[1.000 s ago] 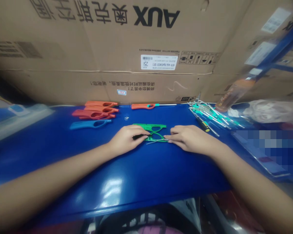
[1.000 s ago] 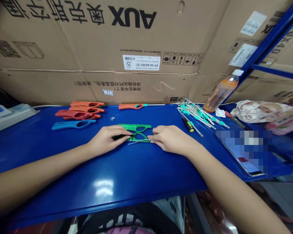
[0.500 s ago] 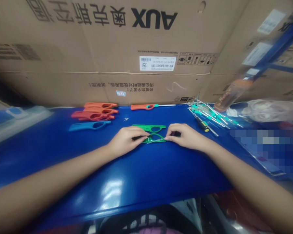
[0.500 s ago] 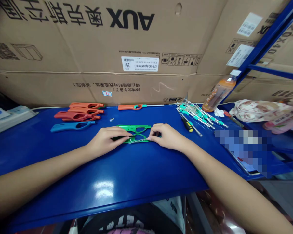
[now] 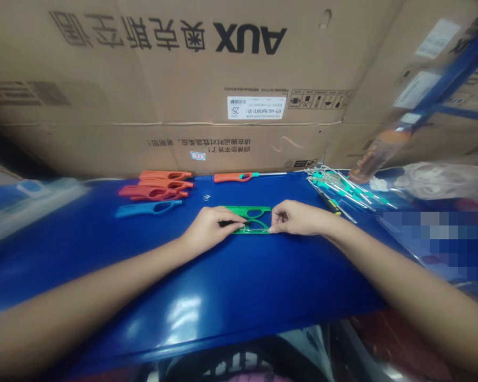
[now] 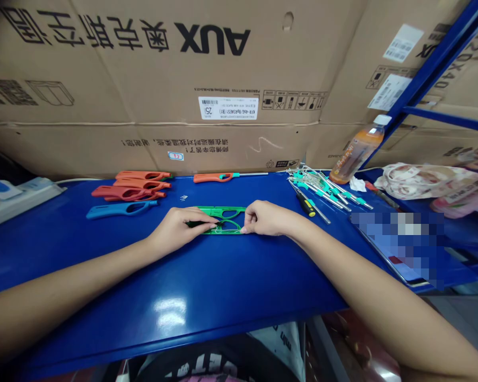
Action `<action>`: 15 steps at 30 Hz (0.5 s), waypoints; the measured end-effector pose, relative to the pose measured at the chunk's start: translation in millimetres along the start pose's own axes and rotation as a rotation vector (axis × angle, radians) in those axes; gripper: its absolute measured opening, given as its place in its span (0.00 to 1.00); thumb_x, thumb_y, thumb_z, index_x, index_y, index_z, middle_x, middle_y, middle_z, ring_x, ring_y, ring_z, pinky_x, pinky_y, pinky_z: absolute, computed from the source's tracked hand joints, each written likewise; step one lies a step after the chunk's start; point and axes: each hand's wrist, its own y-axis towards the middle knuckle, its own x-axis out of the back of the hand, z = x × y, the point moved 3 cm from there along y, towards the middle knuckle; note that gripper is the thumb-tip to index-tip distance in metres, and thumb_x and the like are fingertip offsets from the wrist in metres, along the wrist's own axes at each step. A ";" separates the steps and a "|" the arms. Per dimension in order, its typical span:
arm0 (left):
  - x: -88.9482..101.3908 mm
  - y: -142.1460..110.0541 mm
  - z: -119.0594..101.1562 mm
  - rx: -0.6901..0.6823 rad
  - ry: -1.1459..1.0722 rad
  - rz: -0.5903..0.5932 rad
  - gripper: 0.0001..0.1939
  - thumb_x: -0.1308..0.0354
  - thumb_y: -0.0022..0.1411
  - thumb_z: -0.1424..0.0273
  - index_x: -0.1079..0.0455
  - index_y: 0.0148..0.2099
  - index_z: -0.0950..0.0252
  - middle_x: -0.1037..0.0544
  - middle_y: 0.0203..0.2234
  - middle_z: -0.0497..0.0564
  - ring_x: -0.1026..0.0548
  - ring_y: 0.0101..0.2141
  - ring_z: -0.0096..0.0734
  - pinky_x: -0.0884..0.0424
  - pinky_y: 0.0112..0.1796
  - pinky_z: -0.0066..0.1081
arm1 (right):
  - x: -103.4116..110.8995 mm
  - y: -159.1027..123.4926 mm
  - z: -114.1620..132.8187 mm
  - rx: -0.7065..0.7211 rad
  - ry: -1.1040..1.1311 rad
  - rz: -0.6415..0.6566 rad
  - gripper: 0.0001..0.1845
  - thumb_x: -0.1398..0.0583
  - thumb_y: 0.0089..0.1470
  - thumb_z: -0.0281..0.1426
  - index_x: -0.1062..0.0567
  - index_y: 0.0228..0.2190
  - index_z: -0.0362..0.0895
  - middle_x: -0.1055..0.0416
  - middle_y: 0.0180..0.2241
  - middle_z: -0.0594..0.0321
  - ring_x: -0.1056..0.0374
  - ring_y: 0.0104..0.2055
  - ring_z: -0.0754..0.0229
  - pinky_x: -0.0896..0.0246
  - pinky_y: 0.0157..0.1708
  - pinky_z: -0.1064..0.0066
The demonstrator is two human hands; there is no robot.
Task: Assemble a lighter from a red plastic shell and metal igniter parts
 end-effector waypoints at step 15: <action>0.9 1.9 -5.4 -0.033 0.060 0.036 0.07 0.38 0.64 0.69 0.19 0.42 0.62 0.16 0.36 0.51 0.19 0.38 0.35 0.23 0.43 0.34 | -3.8 -10.4 4.9 0.025 -0.035 -0.130 0.09 0.35 0.51 0.35 0.26 0.24 0.44 0.27 0.22 0.64 0.35 0.24 0.63 0.43 0.24 0.73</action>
